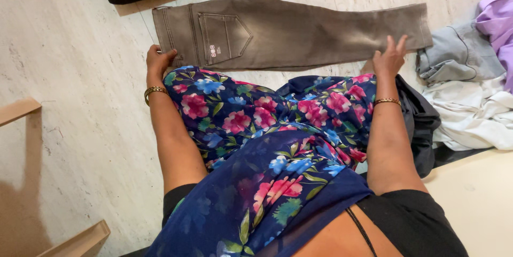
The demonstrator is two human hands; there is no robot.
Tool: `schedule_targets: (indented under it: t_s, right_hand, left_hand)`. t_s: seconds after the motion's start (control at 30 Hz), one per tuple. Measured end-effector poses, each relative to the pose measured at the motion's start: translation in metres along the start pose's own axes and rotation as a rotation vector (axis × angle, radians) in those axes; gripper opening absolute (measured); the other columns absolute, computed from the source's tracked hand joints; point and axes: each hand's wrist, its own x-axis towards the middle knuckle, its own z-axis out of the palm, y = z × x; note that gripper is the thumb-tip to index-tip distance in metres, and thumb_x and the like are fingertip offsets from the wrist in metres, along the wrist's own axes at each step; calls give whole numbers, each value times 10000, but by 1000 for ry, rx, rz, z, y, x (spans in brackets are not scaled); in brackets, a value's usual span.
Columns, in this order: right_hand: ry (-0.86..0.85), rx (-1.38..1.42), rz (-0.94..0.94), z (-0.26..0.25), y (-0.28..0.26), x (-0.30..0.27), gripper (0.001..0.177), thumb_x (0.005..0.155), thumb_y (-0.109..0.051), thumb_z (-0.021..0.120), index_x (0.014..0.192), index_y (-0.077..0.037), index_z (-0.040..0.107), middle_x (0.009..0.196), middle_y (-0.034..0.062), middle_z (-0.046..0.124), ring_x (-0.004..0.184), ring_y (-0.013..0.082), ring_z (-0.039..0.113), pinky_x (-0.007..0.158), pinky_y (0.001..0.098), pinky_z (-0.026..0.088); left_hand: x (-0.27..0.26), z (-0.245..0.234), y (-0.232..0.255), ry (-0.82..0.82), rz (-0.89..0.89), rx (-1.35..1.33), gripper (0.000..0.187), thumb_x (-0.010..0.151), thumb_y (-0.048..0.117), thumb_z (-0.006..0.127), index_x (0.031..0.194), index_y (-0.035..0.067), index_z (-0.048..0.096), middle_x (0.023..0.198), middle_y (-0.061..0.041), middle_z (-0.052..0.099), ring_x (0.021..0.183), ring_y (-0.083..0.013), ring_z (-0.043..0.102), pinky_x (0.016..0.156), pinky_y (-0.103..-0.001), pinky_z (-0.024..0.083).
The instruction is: The person sits on the floor and folds a striped shirt and a pair of trousers by hand. They smooth the fabric, fold sleeves and legs, and stack the folded items on the floor.
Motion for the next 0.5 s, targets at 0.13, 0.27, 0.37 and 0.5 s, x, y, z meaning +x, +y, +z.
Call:
schedule_targets:
  t_s: [0.13, 0.27, 0.37, 0.5]
  right_hand:
    - [-91, 49, -392, 13, -43, -13, 491, 937, -154, 771, 1405, -135, 623, 1508, 114, 580, 1373, 343, 526, 1148, 513, 394]
    - [-247, 127, -572, 33, -98, -38, 436, 910, -171, 783, 1330, -156, 668, 1446, 92, 621, 1314, 321, 582, 1034, 451, 480]
    - [-239, 159, -689, 57, -138, -66, 520, 792, -167, 766, 1298, -111, 661, 1415, 167, 599, 1277, 353, 575, 1031, 451, 504]
    - [-98, 37, -747, 73, -158, -81, 298, 857, -151, 713, 1148, -109, 661, 1368, 138, 656, 1218, 308, 648, 933, 431, 556]
  left_hand:
    - [-4, -2, -9, 369, 182, 160, 343, 830, 297, 850, 955, 35, 668, 877, -144, 730, 799, -280, 692, 756, -415, 546]
    - [-8, -10, -16, 565, 38, 204, 334, 826, 283, 820, 962, 22, 662, 915, -152, 736, 850, -316, 685, 789, -465, 530]
    - [-14, -11, -24, 405, 104, -7, 396, 789, 230, 841, 1015, -36, 654, 954, -172, 727, 857, -309, 693, 775, -450, 547]
    - [-21, -11, -32, 150, -27, -229, 359, 745, 170, 812, 1003, -59, 709, 905, -174, 767, 774, -276, 731, 713, -403, 577]
